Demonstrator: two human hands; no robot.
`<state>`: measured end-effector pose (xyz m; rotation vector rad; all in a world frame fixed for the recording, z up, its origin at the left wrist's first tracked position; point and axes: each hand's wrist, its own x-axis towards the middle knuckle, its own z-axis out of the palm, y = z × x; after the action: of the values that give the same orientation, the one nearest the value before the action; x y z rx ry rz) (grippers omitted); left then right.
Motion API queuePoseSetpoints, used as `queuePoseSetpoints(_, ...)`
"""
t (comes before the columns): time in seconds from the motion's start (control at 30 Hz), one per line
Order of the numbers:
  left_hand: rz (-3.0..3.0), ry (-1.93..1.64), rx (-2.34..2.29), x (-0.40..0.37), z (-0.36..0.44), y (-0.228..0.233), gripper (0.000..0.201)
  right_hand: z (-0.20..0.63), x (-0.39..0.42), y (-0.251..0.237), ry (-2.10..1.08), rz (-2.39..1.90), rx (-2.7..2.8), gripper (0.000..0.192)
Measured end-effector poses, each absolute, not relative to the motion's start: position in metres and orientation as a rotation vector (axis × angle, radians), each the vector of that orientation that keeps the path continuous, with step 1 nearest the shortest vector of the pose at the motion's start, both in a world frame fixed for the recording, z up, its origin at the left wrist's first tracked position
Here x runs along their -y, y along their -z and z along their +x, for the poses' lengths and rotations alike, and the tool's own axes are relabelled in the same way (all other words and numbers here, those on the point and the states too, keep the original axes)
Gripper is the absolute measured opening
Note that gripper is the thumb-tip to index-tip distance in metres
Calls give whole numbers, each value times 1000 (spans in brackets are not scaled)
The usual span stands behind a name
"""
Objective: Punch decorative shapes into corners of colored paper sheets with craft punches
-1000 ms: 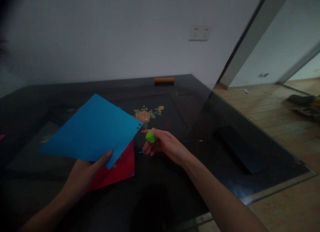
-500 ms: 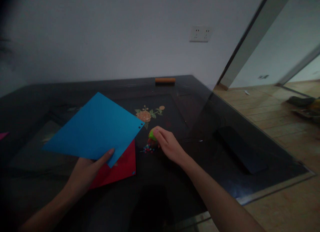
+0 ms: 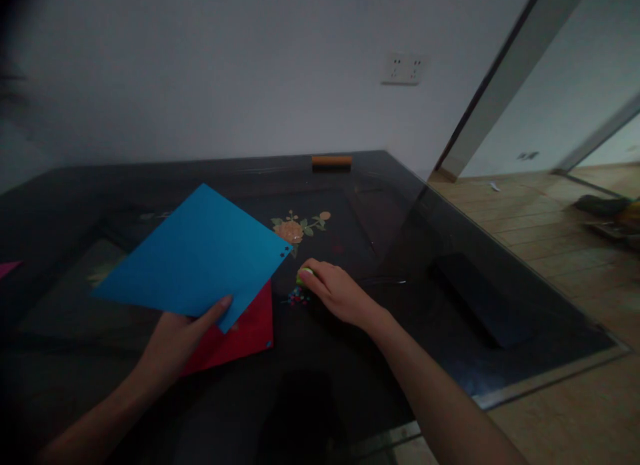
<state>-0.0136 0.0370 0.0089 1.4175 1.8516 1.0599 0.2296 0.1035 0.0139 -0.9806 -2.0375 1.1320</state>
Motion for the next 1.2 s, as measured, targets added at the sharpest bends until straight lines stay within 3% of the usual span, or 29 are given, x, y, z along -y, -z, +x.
queuePoseSetpoints(0.2,1440,-1059,-1878,-36,-14,-8,27,230,-106,-11,-1017,-1072,2017,32)
queuePoseSetpoints(0.5,1420,-1026,-1819,-36,-15,-7,29,228,-110,-8,-1401,-1092,1723,33)
queuePoseSetpoints(0.6,1420,-1081,-1843,-37,-16,-5,33,229,-110,-8,-1447,-1086,1656,27)
queuePoseSetpoints(0.9,1419,-1083,-1749,-41,-15,-6,25,228,-115,4,-1508,-1102,1558,37)
queuePoseSetpoints(1.2,1344,-1167,-1537,-44,-16,1,26,227,-123,19,-1301,-1093,1513,34)
